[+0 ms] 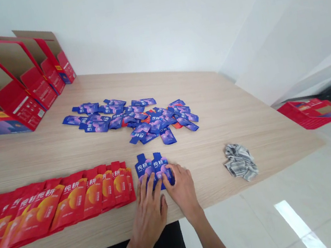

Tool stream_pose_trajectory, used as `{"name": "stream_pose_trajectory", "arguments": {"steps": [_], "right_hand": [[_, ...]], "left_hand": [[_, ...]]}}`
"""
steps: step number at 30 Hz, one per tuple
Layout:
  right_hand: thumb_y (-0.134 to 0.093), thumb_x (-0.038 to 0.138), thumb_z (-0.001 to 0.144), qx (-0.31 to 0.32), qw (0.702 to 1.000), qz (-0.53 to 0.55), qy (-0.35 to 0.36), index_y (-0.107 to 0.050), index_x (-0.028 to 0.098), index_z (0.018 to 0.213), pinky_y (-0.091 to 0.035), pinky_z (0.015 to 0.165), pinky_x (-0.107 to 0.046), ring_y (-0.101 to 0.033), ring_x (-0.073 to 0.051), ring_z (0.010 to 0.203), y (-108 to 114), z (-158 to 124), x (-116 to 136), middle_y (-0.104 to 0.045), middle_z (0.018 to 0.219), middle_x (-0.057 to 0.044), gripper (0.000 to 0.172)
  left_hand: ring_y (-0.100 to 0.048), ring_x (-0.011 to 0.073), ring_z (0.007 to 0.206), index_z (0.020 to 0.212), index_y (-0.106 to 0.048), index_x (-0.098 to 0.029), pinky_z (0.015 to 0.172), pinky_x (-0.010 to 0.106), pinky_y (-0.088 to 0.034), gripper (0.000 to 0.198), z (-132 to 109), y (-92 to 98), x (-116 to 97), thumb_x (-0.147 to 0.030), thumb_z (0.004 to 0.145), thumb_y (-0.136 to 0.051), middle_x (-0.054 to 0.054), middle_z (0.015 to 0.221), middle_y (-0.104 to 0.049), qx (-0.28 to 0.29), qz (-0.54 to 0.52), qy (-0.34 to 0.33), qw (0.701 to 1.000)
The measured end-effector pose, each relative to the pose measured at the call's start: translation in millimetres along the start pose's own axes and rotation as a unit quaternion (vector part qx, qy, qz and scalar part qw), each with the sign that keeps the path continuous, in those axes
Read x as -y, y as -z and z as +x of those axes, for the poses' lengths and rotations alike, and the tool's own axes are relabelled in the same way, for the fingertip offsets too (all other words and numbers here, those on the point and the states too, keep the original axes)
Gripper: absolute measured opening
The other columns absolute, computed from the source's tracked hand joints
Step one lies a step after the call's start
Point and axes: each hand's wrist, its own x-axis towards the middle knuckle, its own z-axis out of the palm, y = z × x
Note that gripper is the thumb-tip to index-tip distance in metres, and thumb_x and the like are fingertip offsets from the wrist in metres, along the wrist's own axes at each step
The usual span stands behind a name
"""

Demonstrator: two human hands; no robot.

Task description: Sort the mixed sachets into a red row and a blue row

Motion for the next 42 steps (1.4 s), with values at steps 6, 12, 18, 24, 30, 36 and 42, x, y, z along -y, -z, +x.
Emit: {"name": "stream_pose_trajectory", "arguments": {"steps": [6, 12, 18, 24, 30, 36, 42], "right_hand": [[-0.057, 0.035, 0.101, 0.01, 1.0, 0.001, 0.002, -0.069, 0.022, 0.114, -0.046, 0.084, -0.039, -0.069, -0.023, 0.087, 0, 7, 3, -0.078, 0.109, -0.007, 0.022], [-0.057, 0.035, 0.101, 0.033, 0.999, 0.013, 0.006, -0.069, 0.022, 0.115, -0.048, 0.087, -0.039, -0.07, -0.023, 0.088, 5, 10, 3, -0.078, 0.111, -0.008, 0.023], [-0.055, 0.032, 0.101, 0.058, 0.998, 0.007, 0.023, -0.069, 0.024, 0.116, -0.048, 0.09, -0.039, -0.071, -0.024, 0.094, 8, 10, 5, -0.078, 0.111, -0.008, 0.022], [-0.055, 0.034, 0.102, 0.015, 1.0, -0.022, -0.009, -0.069, 0.022, 0.113, -0.048, 0.088, -0.038, -0.071, -0.024, 0.095, -1, 6, 11, -0.078, 0.113, -0.01, 0.022], [-0.052, 0.043, 0.105, 0.021, 1.0, 0.017, -0.012, -0.068, 0.022, 0.12, -0.052, 0.087, -0.038, -0.069, -0.023, 0.088, 9, 9, 1, -0.077, 0.11, -0.008, 0.03], [-0.052, 0.051, 0.103, -0.007, 0.999, 0.002, -0.044, -0.065, 0.021, 0.128, -0.054, 0.096, -0.042, -0.066, -0.028, 0.108, 10, 84, -32, -0.067, 0.114, -0.013, 0.041], [-0.066, 0.051, 0.095, 0.065, 0.986, -0.087, -0.129, -0.062, 0.019, 0.135, -0.053, 0.095, -0.047, -0.064, -0.034, 0.117, -20, 156, -38, -0.063, 0.131, -0.019, 0.052]], "left_hand": [[-0.039, 0.0358, 0.156, 0.154, -0.05, -0.015, 0.125, 0.059, -0.042, 0.056, -5, 1.8, 2, -0.014, 0.098, -0.049, 0.015, 0.161, -0.053, -0.004, -0.003, -0.013, 1.0], [-0.039, 0.0365, 0.157, 0.154, -0.048, -0.013, 0.125, 0.06, -0.041, 0.061, -3, 2.4, 2, -0.008, 0.093, -0.049, 0.016, 0.16, -0.053, -0.012, 0.0, -0.022, 1.0], [-0.038, 0.0374, 0.156, 0.155, -0.046, -0.011, 0.125, 0.061, -0.039, 0.061, -1, 1.1, 3, -0.009, 0.094, -0.05, 0.018, 0.158, -0.052, -0.021, -0.01, -0.022, 1.0], [-0.036, 0.0379, 0.157, 0.157, -0.042, -0.013, 0.125, 0.062, -0.038, 0.063, -3, -1.8, 7, -0.009, 0.094, -0.049, 0.018, 0.158, -0.051, -0.029, -0.019, -0.021, 0.999], [-0.037, 0.0376, 0.156, 0.148, -0.049, -0.014, 0.125, 0.064, -0.037, 0.053, -2, -1.9, 8, -0.01, 0.095, -0.05, 0.018, 0.156, -0.05, -0.029, -0.032, -0.016, 0.999], [-0.035, 0.0383, 0.157, 0.147, -0.051, -0.014, 0.126, 0.065, -0.035, 0.051, -1, 1.7, 7, -0.012, 0.097, -0.05, 0.021, 0.159, -0.046, -0.032, -0.034, -0.023, 0.999], [-0.033, 0.0385, 0.158, 0.149, -0.048, -0.014, 0.125, 0.063, -0.037, 0.053, -2, -0.5, 8, -0.012, 0.096, -0.051, 0.022, 0.162, -0.043, -0.046, -0.027, -0.027, 0.998]]}}
